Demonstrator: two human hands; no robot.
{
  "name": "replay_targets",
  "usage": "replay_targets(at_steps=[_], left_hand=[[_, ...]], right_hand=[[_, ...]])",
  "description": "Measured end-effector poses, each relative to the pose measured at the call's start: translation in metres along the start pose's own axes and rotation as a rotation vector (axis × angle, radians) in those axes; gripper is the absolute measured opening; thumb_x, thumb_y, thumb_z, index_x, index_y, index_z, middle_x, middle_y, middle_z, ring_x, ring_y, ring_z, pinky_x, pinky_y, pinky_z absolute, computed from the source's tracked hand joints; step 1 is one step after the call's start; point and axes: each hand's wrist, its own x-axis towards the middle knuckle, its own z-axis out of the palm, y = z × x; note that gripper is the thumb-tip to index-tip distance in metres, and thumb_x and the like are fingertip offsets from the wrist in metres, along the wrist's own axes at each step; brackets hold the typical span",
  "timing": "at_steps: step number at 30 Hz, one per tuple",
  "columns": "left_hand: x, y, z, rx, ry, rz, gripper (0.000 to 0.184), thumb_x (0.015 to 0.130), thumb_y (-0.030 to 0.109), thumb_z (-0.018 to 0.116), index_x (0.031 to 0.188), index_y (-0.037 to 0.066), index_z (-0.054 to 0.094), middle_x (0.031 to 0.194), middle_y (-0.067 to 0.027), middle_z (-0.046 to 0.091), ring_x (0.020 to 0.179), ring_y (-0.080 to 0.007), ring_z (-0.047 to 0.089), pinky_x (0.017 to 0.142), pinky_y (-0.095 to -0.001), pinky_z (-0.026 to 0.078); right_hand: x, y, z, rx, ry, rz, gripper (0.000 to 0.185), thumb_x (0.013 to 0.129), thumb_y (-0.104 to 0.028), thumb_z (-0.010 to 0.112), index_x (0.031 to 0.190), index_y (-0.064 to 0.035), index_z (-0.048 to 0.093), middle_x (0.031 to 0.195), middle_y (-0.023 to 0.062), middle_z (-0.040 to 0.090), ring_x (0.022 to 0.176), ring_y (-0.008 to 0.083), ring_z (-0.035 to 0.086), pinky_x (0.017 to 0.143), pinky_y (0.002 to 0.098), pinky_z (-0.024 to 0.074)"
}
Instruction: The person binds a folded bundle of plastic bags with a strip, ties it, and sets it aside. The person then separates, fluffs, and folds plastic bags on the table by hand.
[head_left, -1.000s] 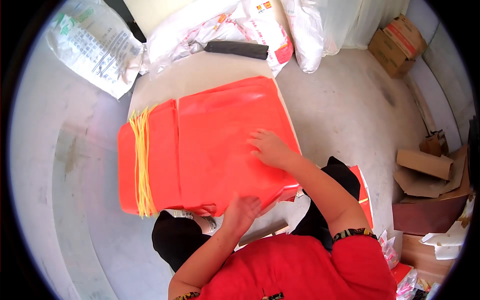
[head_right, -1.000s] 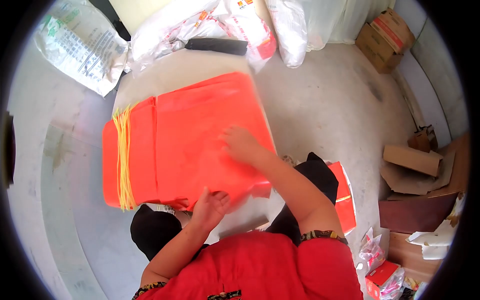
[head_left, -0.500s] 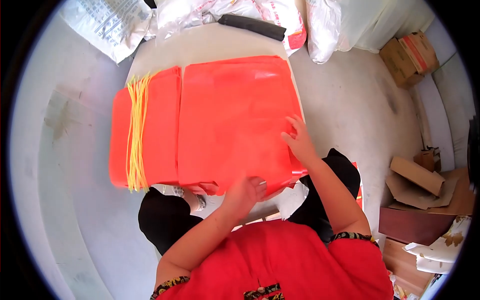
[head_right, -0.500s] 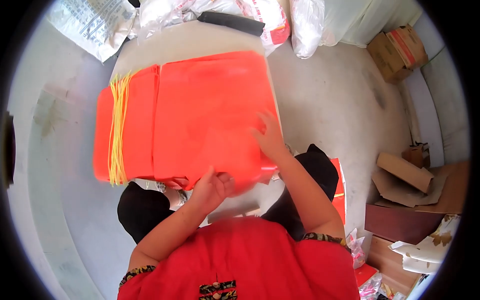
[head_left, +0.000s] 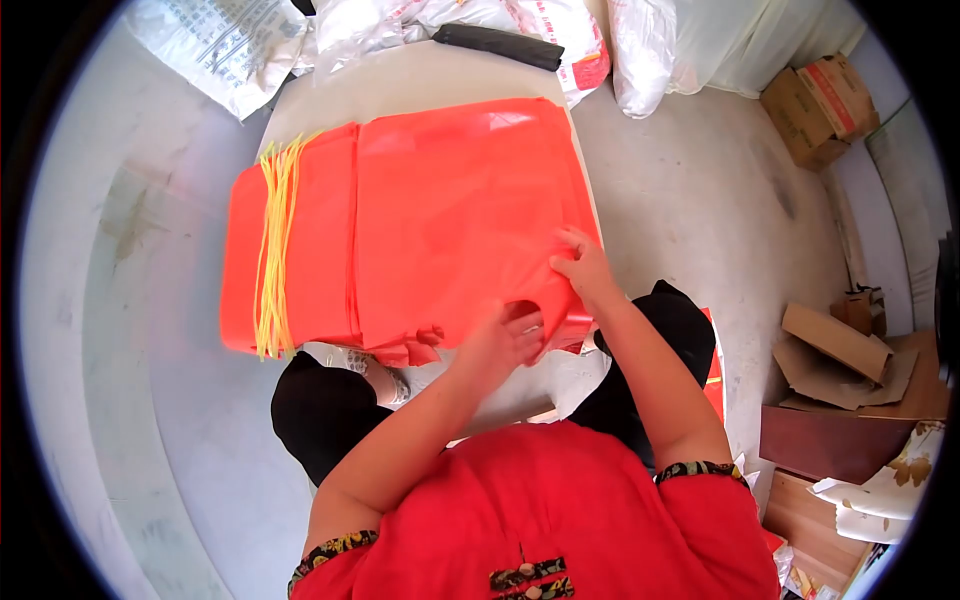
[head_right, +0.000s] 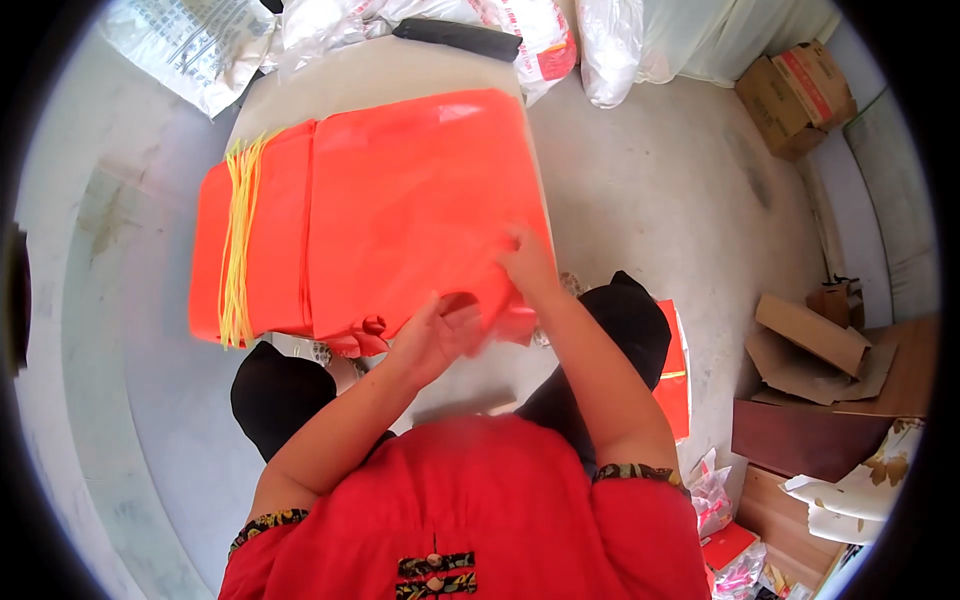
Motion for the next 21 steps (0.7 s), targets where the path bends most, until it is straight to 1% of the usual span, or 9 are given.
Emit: replay_targets(at_steps=[2,4,5,7,11,13,17,19,21], left_hand=[[-0.005,-0.01,0.0,0.127,-0.027,-0.076,0.054,0.11,0.047,0.04,0.151,0.012,0.042,0.143,-0.0168,0.056,0.129,-0.0302,0.055,0.109,-0.0434,0.042],[-0.013,-0.021,0.001,0.263,-0.024,-0.179,0.062,0.108,0.049,0.044,0.158,0.014,0.035,0.15,-0.017,0.052,0.136,-0.03,0.051,0.116,-0.045,0.036],[-0.016,-0.024,0.0,0.275,-0.021,-0.171,0.064,0.108,0.05,0.045,0.16,0.015,0.032,0.152,-0.0163,0.05,0.138,-0.0298,0.049,0.117,-0.0453,0.033],[-0.022,-0.03,-0.001,0.297,-0.016,-0.157,0.069,0.107,0.051,0.048,0.163,0.017,0.027,0.156,-0.0149,0.046,0.141,-0.0294,0.045,0.121,-0.0459,0.026],[-0.029,-0.024,0.005,0.301,-0.033,-0.081,0.069,0.108,0.049,0.047,0.164,0.016,0.025,0.156,-0.0124,0.047,0.142,-0.0286,0.045,0.122,-0.0457,0.024],[-0.03,-0.023,0.008,0.309,-0.03,-0.059,0.067,0.108,0.048,0.047,0.163,0.016,0.027,0.154,-0.0117,0.05,0.141,-0.0275,0.046,0.121,-0.0457,0.026],[-0.049,-0.021,-0.001,0.466,0.045,-0.047,0.051,0.108,0.041,0.05,0.15,0.012,0.047,0.138,-0.0096,0.061,0.129,-0.0229,0.056,0.11,-0.0407,0.04],[-0.063,-0.017,-0.022,0.573,0.141,0.049,0.04,0.108,0.036,0.052,0.138,0.01,0.058,0.125,-0.0068,0.067,0.117,-0.0193,0.063,0.098,-0.0357,0.048],[-0.066,-0.016,-0.063,0.474,0.352,0.298,0.025,0.107,0.028,0.055,0.122,0.01,0.065,0.102,-0.001,0.068,0.093,-0.0127,0.065,0.079,-0.0283,0.05]], right_hand=[[0.015,0.018,-0.008,-0.074,0.017,-0.042,0.064,0.092,-0.008,0.071,0.149,0.0044,0.046,0.153,0.0147,0.049,0.132,0.0244,0.054,0.11,0.0346,0.045],[0.006,0.009,-0.011,0.042,-0.052,0.002,0.063,0.093,-0.009,0.07,0.15,0.0037,0.045,0.153,0.0152,0.05,0.133,0.0241,0.054,0.11,0.034,0.0446],[0.0,0.007,-0.013,0.099,-0.084,0.025,0.063,0.094,-0.009,0.069,0.151,0.0034,0.045,0.152,0.0154,0.05,0.134,0.0239,0.053,0.11,0.0337,0.0443],[-0.013,0.014,-0.018,-0.001,-0.075,-0.016,0.062,0.096,-0.01,0.067,0.152,0.0024,0.044,0.15,0.015,0.052,0.132,0.0223,0.054,0.109,0.0335,0.0453],[-0.059,0.022,-0.027,-0.048,-0.139,-0.024,0.055,0.097,-0.009,0.066,0.148,0.0019,0.049,0.138,0.0121,0.06,0.122,0.0174,0.059,0.103,0.0314,0.0485],[-0.087,0.011,-0.034,-0.103,-0.227,0.063,0.049,0.096,-0.008,0.066,0.143,0.0023,0.054,0.131,0.0093,0.064,0.115,0.0146,0.061,0.099,0.0295,0.0497],[-0.121,0.017,-0.039,-0.007,-0.252,0.153,0.04,0.095,-0.008,0.067,0.133,0.0028,0.063,0.119,0.0042,0.068,0.103,0.0098,0.063,0.092,0.026,0.0507],[-0.126,0.019,-0.037,-0.047,-0.238,0.161,0.039,0.095,-0.008,0.068,0.132,0.0024,0.063,0.115,0.0021,0.068,0.101,0.0085,0.062,0.09,0.0255,0.0509],[-0.127,0.021,-0.037,-0.078,-0.223,0.169,0.04,0.094,-0.008,0.068,0.133,0.0015,0.063,0.112,0.0014,0.067,0.099,0.0079,0.062,0.088,0.0251,0.051]])
